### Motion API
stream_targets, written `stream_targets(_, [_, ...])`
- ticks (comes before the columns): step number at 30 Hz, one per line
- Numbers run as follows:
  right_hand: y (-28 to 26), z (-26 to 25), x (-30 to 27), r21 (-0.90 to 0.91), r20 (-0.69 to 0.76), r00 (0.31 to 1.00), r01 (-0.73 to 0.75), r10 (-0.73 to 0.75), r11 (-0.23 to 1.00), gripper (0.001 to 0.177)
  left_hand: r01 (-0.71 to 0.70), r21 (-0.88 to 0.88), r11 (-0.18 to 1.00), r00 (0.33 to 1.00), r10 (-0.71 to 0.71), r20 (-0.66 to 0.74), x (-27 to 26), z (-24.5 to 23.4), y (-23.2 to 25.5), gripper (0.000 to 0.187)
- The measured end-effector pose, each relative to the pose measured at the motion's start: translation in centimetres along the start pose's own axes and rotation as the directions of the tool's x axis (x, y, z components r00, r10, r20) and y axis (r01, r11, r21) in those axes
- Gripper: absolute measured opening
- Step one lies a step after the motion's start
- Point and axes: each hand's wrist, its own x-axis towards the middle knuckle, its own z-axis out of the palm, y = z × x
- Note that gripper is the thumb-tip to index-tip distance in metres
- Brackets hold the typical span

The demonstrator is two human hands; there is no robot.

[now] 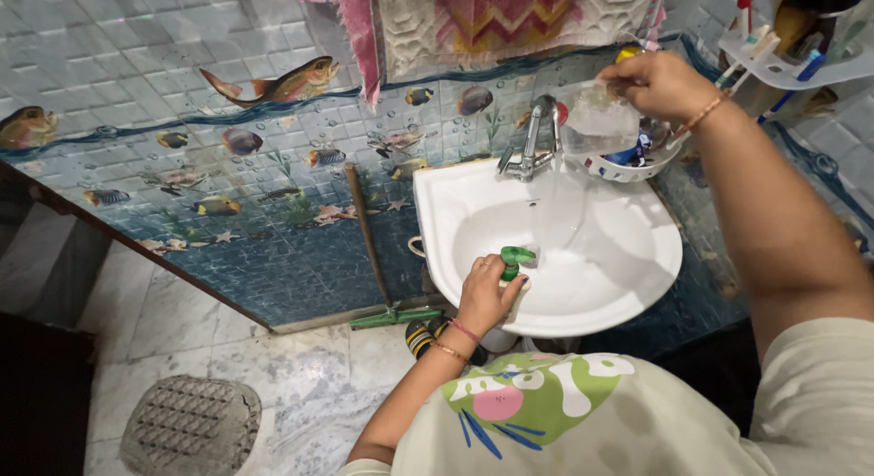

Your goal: The person scrubs the inside of a white bathroom sink with a cloth, then rinses the cloth under running water. They also pick up a soap dispenser and a clear plastic cup, rinse the cup, and place it back in the sink.

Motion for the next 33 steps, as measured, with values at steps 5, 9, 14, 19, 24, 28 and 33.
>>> stream_targets(5, [-0.2, 0.9, 3.2, 0.026, 0.066, 0.998, -0.008, 0.007, 1.0, 0.034, 0.017, 0.012, 1.0, 1.0, -0.017, 0.01, 0.0, 0.1, -0.2, 0.029])
stream_targets(9, [1.4, 2.1, 5.4, 0.023, 0.049, 0.998, -0.049, 0.048, 0.999, 0.031, 0.028, 0.009, 1.0, 0.999, -0.028, 0.015, 0.0, 0.1, -0.2, 0.029])
stream_targets(14, [2.2, 2.0, 5.6, 0.01, -0.038, 0.999, 0.01, -0.01, 1.0, 0.026, 0.041, 0.021, 0.999, 0.999, -0.041, 0.021, -0.1, 0.2, -0.3, 0.03])
stream_targets(19, [1.1, 1.2, 2.7, -0.209, -0.096, 0.992, 0.058, -0.079, 0.976, 0.028, 0.032, 0.037, 0.999, 0.999, -0.032, 0.016, -0.1, 0.3, -0.3, 0.031])
stream_targets(24, [-0.3, 2.7, -2.5, -0.383, -0.202, 0.916, 0.252, -0.346, 0.889, 0.012, 0.054, 0.026, 0.998, 0.998, -0.055, 0.038, 0.0, 0.1, -0.1, 0.031])
stream_targets(28, [-2.1, 3.9, -7.8, -0.471, -0.176, 0.912, 0.253, -0.37, 0.845, 0.011, 0.036, 0.021, 0.999, 0.999, -0.036, 0.024, -0.2, -0.1, -0.1, 0.031])
stream_targets(33, [-4.0, 6.0, -12.4, -0.377, -0.104, 0.929, 0.294, -0.356, 0.878, 0.012, 0.0, -0.052, 0.999, 0.999, -0.001, -0.032, -0.6, -1.5, 0.2, 0.027])
